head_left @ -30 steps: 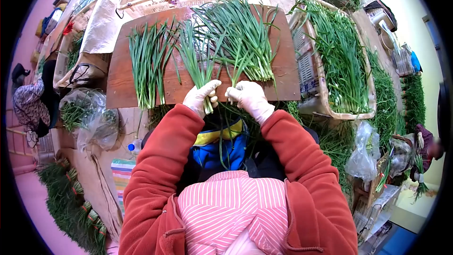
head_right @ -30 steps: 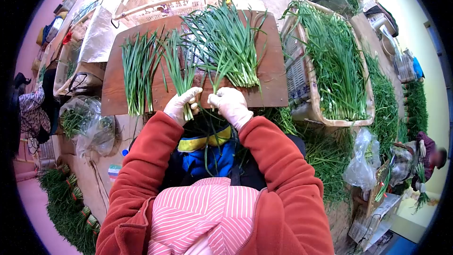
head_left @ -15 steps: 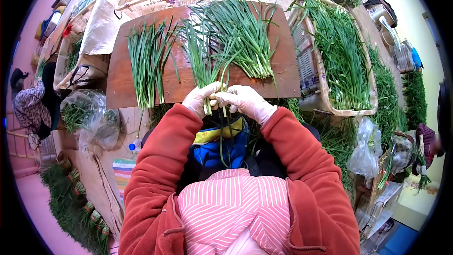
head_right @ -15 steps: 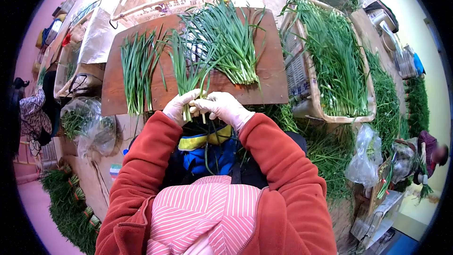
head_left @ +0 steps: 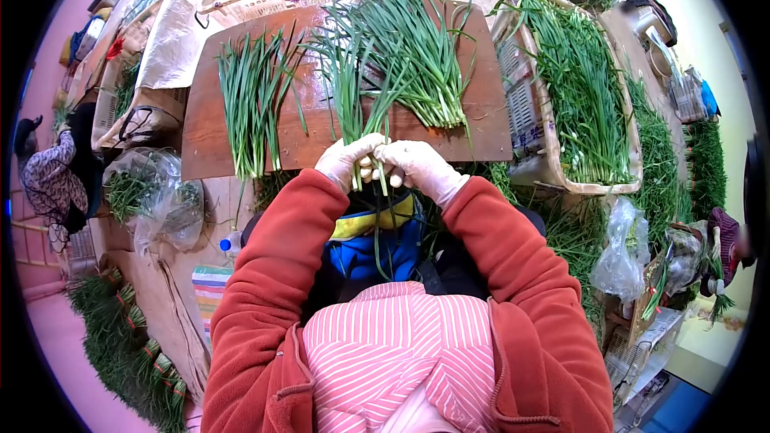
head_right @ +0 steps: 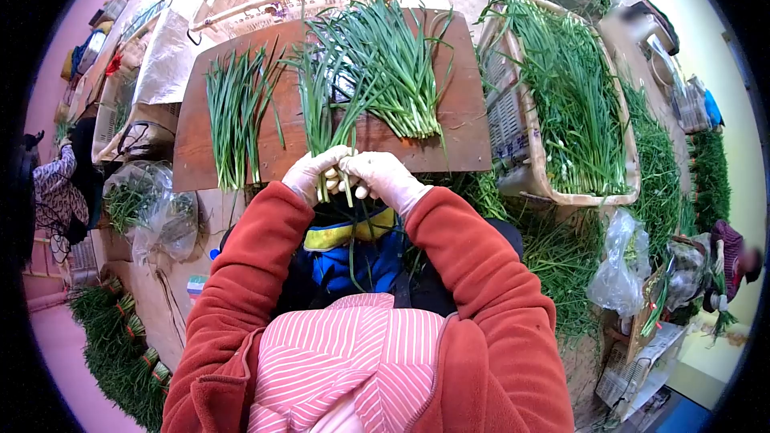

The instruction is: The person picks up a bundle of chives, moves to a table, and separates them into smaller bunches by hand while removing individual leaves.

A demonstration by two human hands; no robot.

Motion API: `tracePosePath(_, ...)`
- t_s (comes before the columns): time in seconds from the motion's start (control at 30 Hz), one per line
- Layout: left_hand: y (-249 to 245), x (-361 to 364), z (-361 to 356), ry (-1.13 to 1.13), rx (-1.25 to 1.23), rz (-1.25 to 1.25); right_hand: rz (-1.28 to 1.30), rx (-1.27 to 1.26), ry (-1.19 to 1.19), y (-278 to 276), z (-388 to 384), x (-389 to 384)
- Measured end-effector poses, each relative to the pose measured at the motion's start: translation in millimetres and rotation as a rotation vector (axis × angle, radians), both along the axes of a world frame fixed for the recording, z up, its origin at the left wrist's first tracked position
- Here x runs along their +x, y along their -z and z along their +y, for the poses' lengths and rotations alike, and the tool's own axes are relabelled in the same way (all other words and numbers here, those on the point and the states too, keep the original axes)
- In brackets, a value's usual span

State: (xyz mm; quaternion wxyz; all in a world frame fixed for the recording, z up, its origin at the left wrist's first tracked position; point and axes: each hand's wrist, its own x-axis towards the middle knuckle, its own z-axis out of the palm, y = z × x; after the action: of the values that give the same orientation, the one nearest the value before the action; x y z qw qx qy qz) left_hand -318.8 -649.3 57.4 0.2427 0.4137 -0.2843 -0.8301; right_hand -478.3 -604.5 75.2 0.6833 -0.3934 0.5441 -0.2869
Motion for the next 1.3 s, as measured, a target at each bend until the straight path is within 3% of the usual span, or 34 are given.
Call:
tracePosePath(0.17,-13,5,-7,-0.202,-0.071,0.003,0.007,0.106,0.129,10,-3,-1)
tracePosePath(0.23,-15,9,-11,-0.299,-0.01,0.003,0.379,-0.001,-0.319,24,-4,-4)
tracePosePath(0.27,-13,14,-14,-0.311,-0.011,0.011,0.769,-0.311,-0.775,18,1,-1)
tracePosePath(0.3,-16,16,-16,-0.323,-0.015,0.02,0.985,-0.297,-0.991,29,11,9)
tracePosePath(0.33,-21,16,-16,-0.369,-0.033,0.003,1.005,-0.16,-1.054,31,24,4)
tracePosePath(0.37,-21,20,-15,-0.402,-0.057,0.007,0.979,-0.019,-0.949,13,31,7)
tracePosePath(0.43,-20,19,-17,-0.335,-0.024,0.041,0.975,-0.099,-0.869,16,32,-6)
tracePosePath(0.5,-4,22,-18,-0.266,0.05,0.079,0.937,-0.196,-0.534,-3,21,-18)
tracePosePath(0.53,8,21,-17,-0.254,-0.044,0.019,0.783,-0.202,-0.476,-17,10,-22)
tracePosePath(0.57,17,19,-17,-0.196,-0.003,0.112,0.575,-0.153,-0.355,-40,11,-24)
tracePosePath(0.6,3,10,-8,-0.171,0.003,0.036,0.465,-0.066,-0.271,-37,9,-17)
tracePosePath(0.63,34,20,-17,-0.08,0.029,0.145,0.364,-0.095,-0.297,-25,8,-13)
tracePosePath(0.67,2,-2,1,-0.126,0.007,-0.011,0.362,-0.124,-0.333,-28,8,-8)
tracePosePath(0.7,3,-6,4,-0.144,0.0,-0.066,0.338,-0.194,-0.266,-10,8,0)
tracePosePath(0.9,37,5,-9,0.166,0.105,0.049,0.363,-0.15,-0.213,-29,17,1)
tracePosePath(0.97,24,4,-11,0.07,0.067,0.027,0.467,-0.132,-0.297,-21,12,2)
tracePosePath(1.03,12,6,-19,-0.188,0.125,-0.136,0.848,-0.45,-0.449,5,16,13)
tracePosePath(1.07,5,7,-22,-0.246,0.071,-0.149,0.87,-0.554,-0.46,17,29,15)
tracePosePath(1.1,-4,7,-24,-0.303,0.016,-0.159,0.888,-0.52,-0.673,25,38,19)
tracePosePath(1.17,-6,25,-38,-0.371,0.058,0.056,0.801,-0.356,-0.953,50,57,36)
tracePosePath(1.3,-9,32,-46,-0.538,-0.078,0.013,0.772,-0.255,-1.0,67,62,44)
